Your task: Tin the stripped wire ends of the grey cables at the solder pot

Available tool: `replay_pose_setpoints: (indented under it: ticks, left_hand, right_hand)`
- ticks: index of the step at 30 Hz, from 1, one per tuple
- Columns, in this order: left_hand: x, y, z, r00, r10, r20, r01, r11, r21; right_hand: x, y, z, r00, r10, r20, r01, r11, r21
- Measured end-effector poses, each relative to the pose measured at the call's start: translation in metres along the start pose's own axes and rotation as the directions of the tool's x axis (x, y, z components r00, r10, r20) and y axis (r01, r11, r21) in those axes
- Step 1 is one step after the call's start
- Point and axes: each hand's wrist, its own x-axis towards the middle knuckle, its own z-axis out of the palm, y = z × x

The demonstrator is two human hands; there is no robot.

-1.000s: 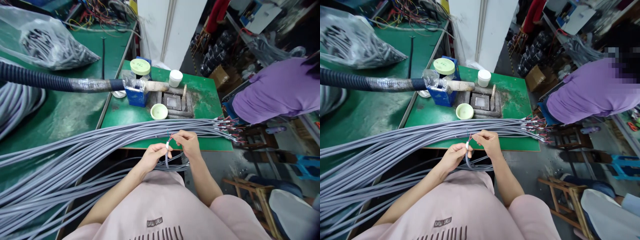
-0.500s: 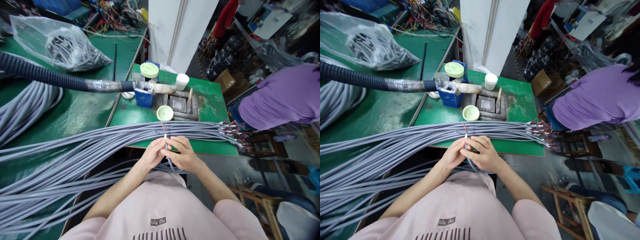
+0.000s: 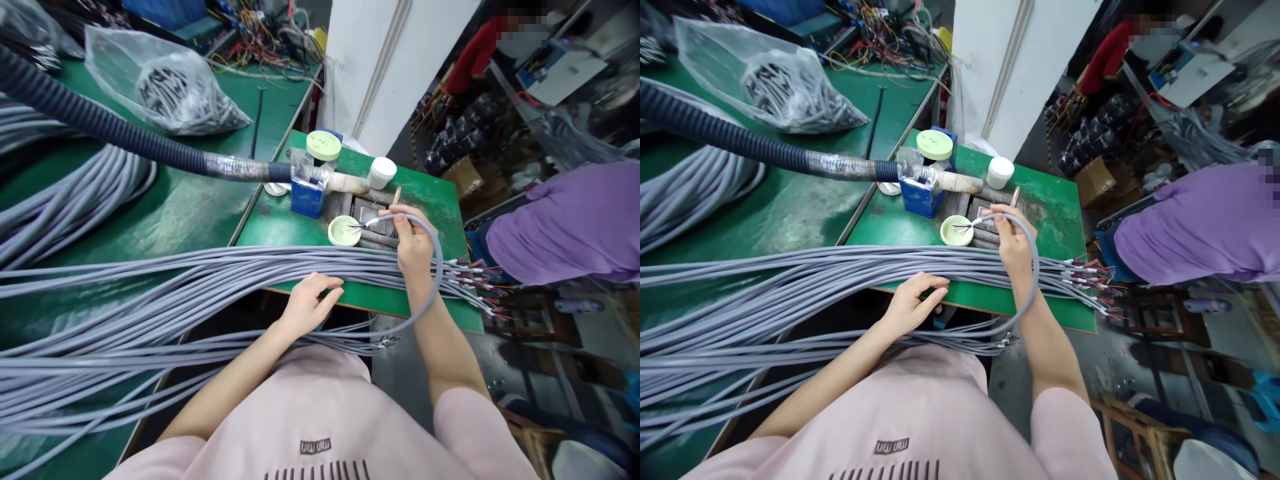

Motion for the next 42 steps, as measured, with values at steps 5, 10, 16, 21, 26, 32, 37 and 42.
replay_pose_setpoints:
  ticks: [5, 10, 16, 21, 26, 32, 37, 42]
  left_hand:
    - [-0.001, -0.019, 0.004, 0.991, 0.129, 0.042, -0.132, 0.988, 0.082]
    - [-0.002, -0.028, 0.006, 0.975, 0.213, 0.071, -0.219, 0.971, 0.098]
    - [-0.002, -0.03, 0.005, 0.969, 0.236, 0.073, -0.242, 0.965, 0.096]
    - [-0.003, -0.033, 0.006, 0.961, 0.264, 0.077, -0.272, 0.955, 0.12]
    - [-0.002, -0.033, 0.007, 0.947, 0.317, 0.05, -0.321, 0.935, 0.153]
    - [-0.001, -0.031, 0.008, 0.932, 0.362, 0.018, -0.357, 0.91, 0.209]
    - [-0.001, -0.032, 0.007, 0.934, 0.356, 0.029, -0.354, 0.909, 0.219]
    - [0.0, -0.03, 0.007, 0.94, 0.34, 0.037, -0.34, 0.918, 0.202]
  right_hand:
    - [0.018, 0.027, 0.016, 0.995, 0.081, 0.056, -0.085, 0.994, 0.075]
    - [0.025, 0.038, 0.023, 0.989, 0.113, 0.095, -0.118, 0.992, 0.039]
    - [0.027, 0.046, 0.025, 0.983, 0.115, 0.146, -0.121, 0.992, 0.034]
    - [0.027, 0.046, 0.029, 0.974, 0.132, 0.181, -0.139, 0.99, 0.022]
    - [0.027, 0.045, 0.032, 0.973, 0.124, 0.195, -0.122, 0.992, -0.022]
    - [0.025, 0.044, 0.029, 0.965, -0.01, 0.26, 0.051, 0.987, -0.15]
    - [0.025, 0.037, 0.027, 0.942, -0.094, 0.321, 0.203, 0.923, -0.328]
    - [0.025, 0.03, 0.028, 0.932, -0.113, 0.344, 0.238, 0.908, -0.346]
